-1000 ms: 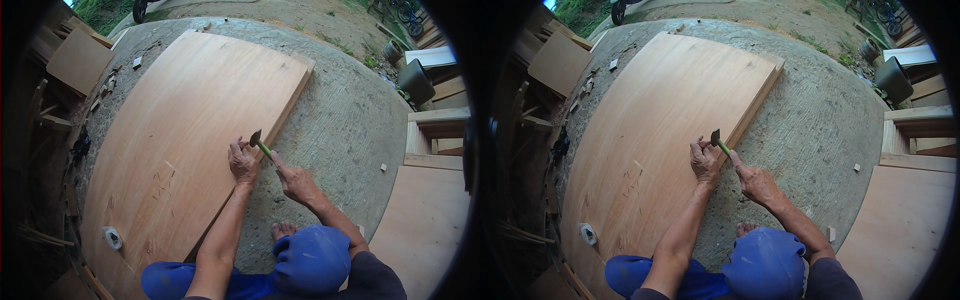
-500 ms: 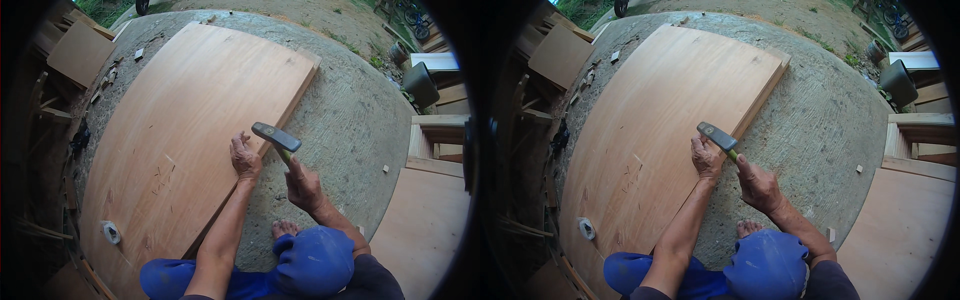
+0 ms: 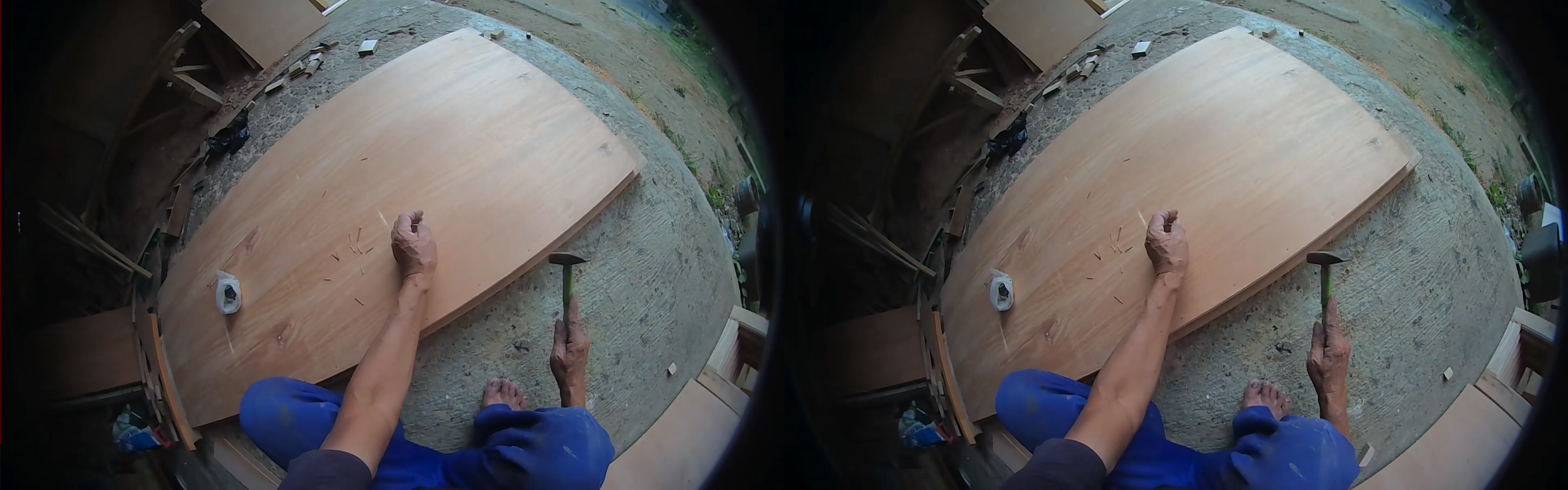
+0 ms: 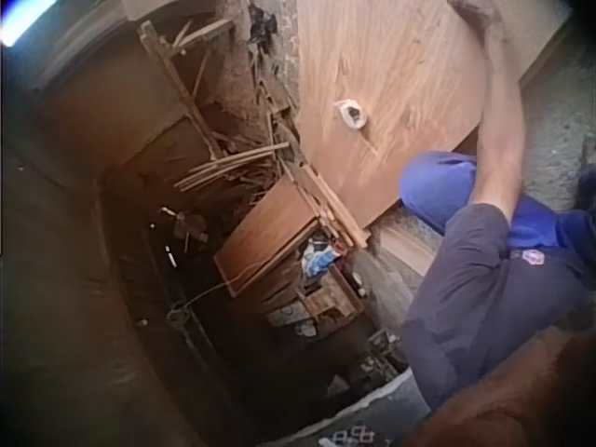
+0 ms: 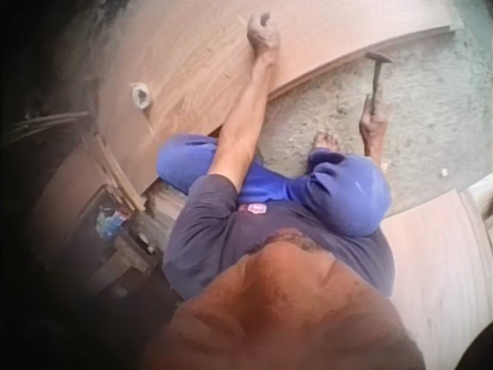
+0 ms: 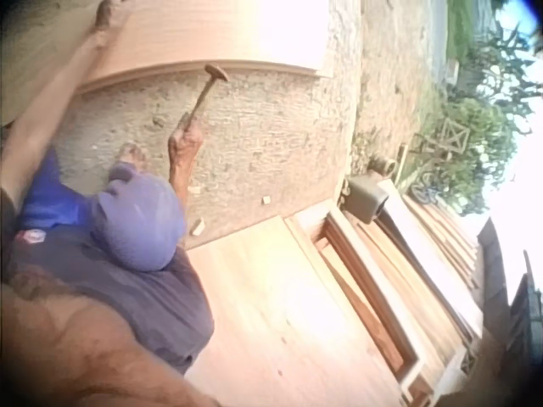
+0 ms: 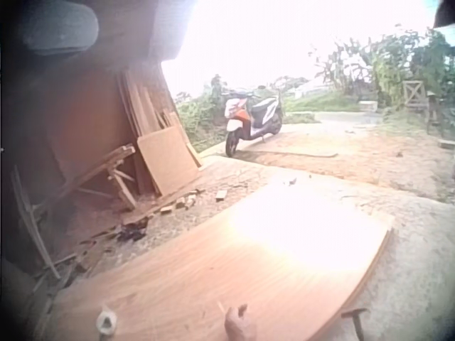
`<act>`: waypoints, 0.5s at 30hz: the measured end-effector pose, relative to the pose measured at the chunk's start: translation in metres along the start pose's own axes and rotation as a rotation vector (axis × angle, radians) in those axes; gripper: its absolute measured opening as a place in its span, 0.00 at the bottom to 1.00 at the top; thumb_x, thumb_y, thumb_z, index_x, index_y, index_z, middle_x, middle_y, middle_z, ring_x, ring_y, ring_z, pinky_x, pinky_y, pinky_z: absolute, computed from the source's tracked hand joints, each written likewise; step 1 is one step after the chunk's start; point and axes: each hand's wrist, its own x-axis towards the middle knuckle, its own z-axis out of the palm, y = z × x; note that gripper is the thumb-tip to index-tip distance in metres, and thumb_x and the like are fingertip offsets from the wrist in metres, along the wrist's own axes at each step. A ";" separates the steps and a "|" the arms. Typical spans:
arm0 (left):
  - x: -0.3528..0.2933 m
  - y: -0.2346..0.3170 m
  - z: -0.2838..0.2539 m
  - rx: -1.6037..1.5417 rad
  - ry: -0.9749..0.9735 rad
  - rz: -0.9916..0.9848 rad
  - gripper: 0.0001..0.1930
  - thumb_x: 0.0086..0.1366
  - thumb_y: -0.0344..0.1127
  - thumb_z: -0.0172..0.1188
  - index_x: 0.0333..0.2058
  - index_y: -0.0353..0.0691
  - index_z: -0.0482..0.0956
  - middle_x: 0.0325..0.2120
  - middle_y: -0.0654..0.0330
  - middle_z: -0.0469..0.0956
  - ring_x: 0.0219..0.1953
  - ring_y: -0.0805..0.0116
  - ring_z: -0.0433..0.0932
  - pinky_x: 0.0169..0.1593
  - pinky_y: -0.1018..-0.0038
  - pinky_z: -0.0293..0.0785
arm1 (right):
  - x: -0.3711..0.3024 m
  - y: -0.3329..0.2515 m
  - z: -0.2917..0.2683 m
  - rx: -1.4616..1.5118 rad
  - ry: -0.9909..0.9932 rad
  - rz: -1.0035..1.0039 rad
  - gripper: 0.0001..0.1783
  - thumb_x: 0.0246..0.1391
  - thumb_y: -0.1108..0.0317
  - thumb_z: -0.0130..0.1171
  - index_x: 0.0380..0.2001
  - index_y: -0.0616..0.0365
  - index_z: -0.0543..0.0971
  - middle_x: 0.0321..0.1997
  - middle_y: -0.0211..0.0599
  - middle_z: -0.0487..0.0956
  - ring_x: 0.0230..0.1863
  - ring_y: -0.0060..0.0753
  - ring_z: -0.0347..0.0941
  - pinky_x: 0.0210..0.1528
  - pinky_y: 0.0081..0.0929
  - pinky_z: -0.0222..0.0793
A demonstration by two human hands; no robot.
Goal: The person hammers nails into a large plywood sheet while sitting on the floor. They then pick up a wooden frame and place it on the plywood, followed by using a hand saw to cut a small piece of wood on the sheet's edge.
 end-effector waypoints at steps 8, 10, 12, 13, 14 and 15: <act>0.038 -0.026 -0.101 0.247 -0.153 -0.091 0.10 0.64 0.29 0.57 0.41 0.38 0.85 0.31 0.57 0.86 0.32 0.70 0.83 0.39 0.72 0.78 | -0.025 0.011 -0.004 0.113 -0.069 0.258 0.34 0.69 0.71 0.50 0.76 0.45 0.57 0.23 0.29 0.68 0.25 0.19 0.60 0.27 0.23 0.61; 0.040 -0.025 -0.107 0.222 -0.179 -0.087 0.10 0.64 0.28 0.58 0.40 0.37 0.85 0.30 0.58 0.86 0.32 0.71 0.83 0.39 0.72 0.77 | -0.023 0.017 -0.004 0.120 -0.059 0.275 0.34 0.69 0.71 0.50 0.75 0.47 0.57 0.24 0.28 0.69 0.25 0.19 0.59 0.28 0.22 0.62; 0.051 -0.037 -0.129 0.132 -0.090 -0.113 0.09 0.63 0.29 0.59 0.40 0.36 0.85 0.30 0.58 0.86 0.32 0.71 0.82 0.39 0.73 0.77 | -0.022 0.020 0.000 0.123 -0.055 0.251 0.34 0.69 0.71 0.49 0.75 0.49 0.57 0.24 0.26 0.69 0.25 0.18 0.59 0.28 0.21 0.63; 0.065 -0.051 -0.148 0.050 0.011 -0.137 0.09 0.63 0.29 0.59 0.40 0.36 0.85 0.30 0.58 0.86 0.32 0.72 0.82 0.39 0.73 0.77 | -0.021 0.019 0.003 0.121 -0.052 0.219 0.34 0.69 0.71 0.49 0.76 0.50 0.56 0.24 0.26 0.70 0.25 0.18 0.60 0.28 0.21 0.63; 0.070 -0.051 -0.155 -0.042 0.100 -0.165 0.09 0.62 0.29 0.60 0.39 0.35 0.85 0.30 0.58 0.86 0.32 0.72 0.82 0.39 0.74 0.77 | -0.021 0.020 0.004 0.124 -0.049 0.217 0.34 0.69 0.71 0.49 0.76 0.51 0.56 0.24 0.25 0.70 0.25 0.17 0.60 0.28 0.21 0.64; 0.071 -0.052 -0.160 0.060 0.012 -0.173 0.09 0.62 0.30 0.61 0.39 0.35 0.86 0.30 0.59 0.86 0.32 0.72 0.82 0.39 0.74 0.77 | -0.021 0.021 0.005 0.128 -0.045 0.215 0.33 0.70 0.72 0.49 0.76 0.51 0.56 0.24 0.24 0.70 0.25 0.16 0.60 0.28 0.20 0.64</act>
